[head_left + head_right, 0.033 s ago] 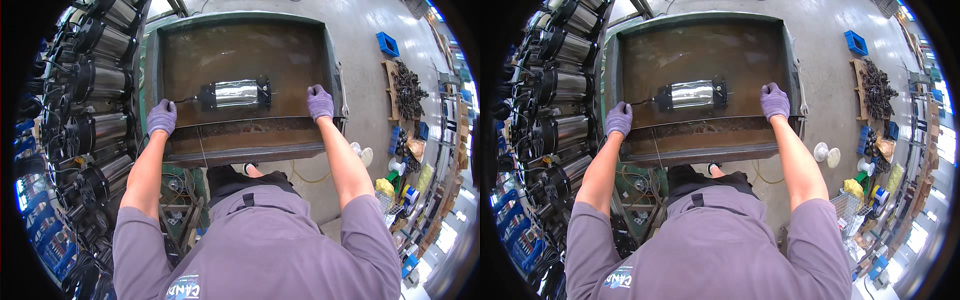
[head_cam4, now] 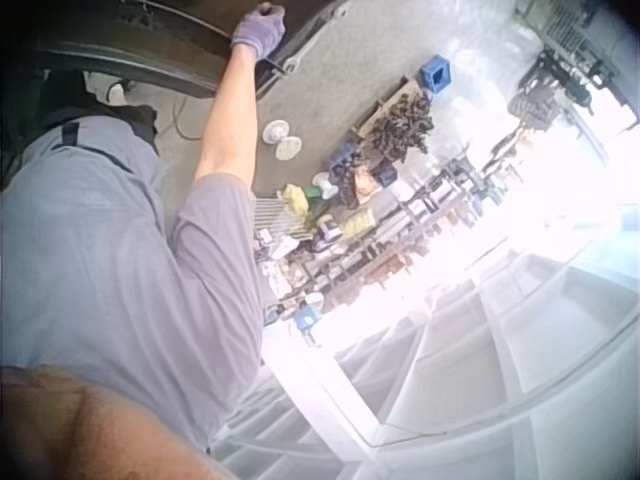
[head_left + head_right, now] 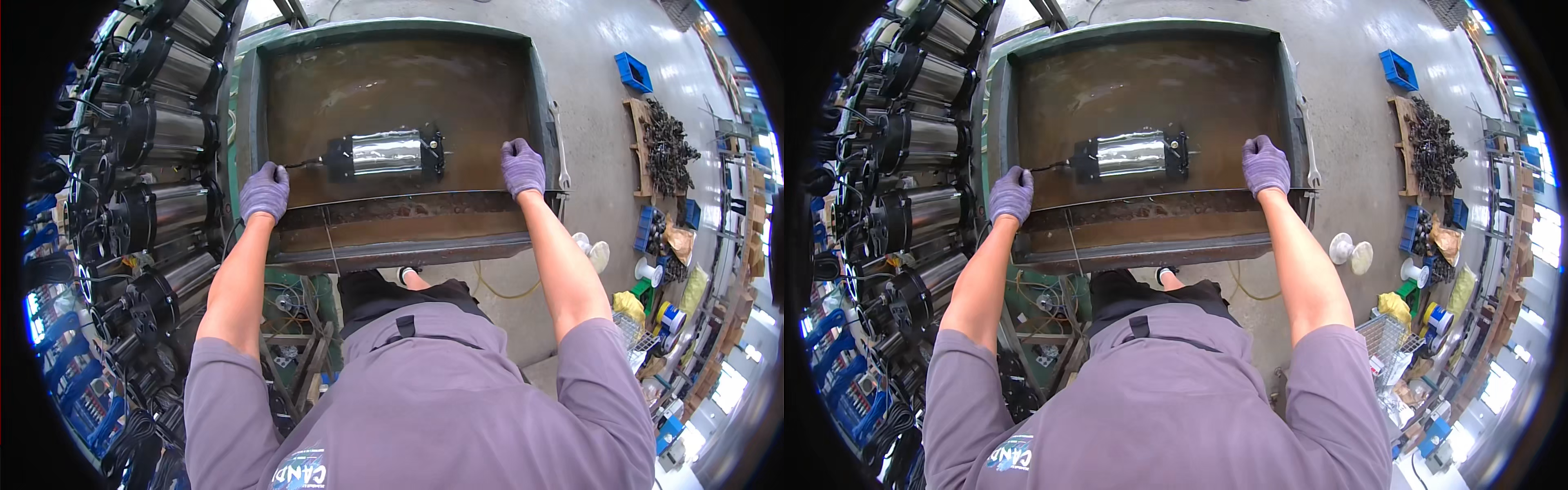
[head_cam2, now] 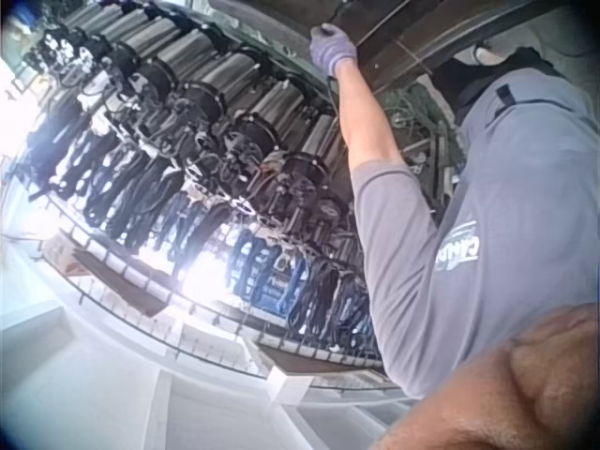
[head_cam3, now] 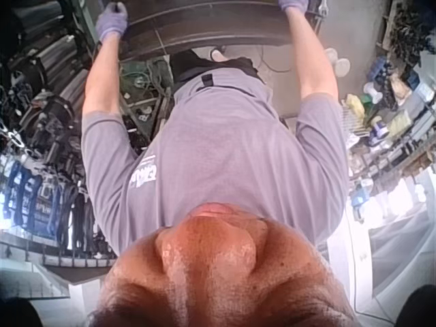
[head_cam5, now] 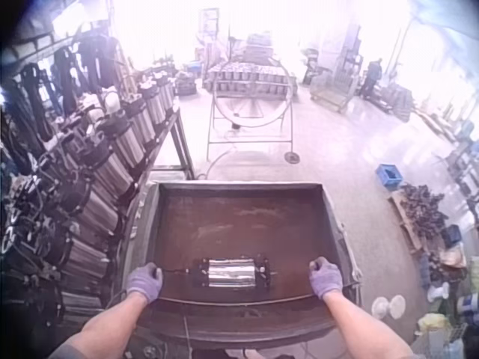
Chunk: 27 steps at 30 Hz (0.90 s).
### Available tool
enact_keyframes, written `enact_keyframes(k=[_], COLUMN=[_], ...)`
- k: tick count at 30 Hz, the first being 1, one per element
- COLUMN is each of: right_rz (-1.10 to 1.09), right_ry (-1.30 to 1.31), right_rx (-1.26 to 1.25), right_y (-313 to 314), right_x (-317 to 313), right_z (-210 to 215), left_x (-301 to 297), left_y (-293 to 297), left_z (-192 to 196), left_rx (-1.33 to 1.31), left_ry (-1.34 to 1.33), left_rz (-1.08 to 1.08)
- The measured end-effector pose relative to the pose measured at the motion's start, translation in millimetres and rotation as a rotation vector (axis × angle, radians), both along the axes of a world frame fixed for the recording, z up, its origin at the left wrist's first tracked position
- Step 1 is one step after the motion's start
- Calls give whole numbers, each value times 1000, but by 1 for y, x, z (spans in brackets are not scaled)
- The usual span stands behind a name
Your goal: Testing a cylindrical submersible pump for leaks by submerging it in a water tank and tightening components with a wrench.
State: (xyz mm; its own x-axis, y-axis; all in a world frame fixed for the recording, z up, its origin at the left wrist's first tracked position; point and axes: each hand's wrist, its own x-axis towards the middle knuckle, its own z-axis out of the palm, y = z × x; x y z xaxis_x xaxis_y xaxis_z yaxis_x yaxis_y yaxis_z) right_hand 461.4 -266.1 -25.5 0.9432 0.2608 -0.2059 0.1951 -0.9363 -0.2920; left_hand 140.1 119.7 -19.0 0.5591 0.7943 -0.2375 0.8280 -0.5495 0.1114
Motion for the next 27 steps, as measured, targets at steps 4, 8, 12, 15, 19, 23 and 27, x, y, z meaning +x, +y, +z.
enact_keyframes(k=[4, 8, 12, 15, 19, 23, 27], right_rz=[-4, -4, -3, 2, -7, -6, -6], right_ry=[5, 5, 13, 10, 19, 11, 24], right_rx=[-3, 5, -8, -6, -22, -39, -33], right_y=[-1, -2, -1, 0, 0, 0, 1], right_x=[1, 0, 1, 1, 0, 1, 1], right_z=[0, 0, 0, 0, 2, 2, 1], left_x=[3, 2, 3, 2, 1, 3, 2], left_y=[-3, -3, -3, -2, -1, -3, -1], left_z=[6, 7, 9, 7, 5, 8, 7], left_rx=[-6, -18, -13, -7, -8, -20, -14], left_ry=[26, 42, 49, 42, 43, 24, 48], left_rz=[13, 4, 7, 3, -6, 0, -5])
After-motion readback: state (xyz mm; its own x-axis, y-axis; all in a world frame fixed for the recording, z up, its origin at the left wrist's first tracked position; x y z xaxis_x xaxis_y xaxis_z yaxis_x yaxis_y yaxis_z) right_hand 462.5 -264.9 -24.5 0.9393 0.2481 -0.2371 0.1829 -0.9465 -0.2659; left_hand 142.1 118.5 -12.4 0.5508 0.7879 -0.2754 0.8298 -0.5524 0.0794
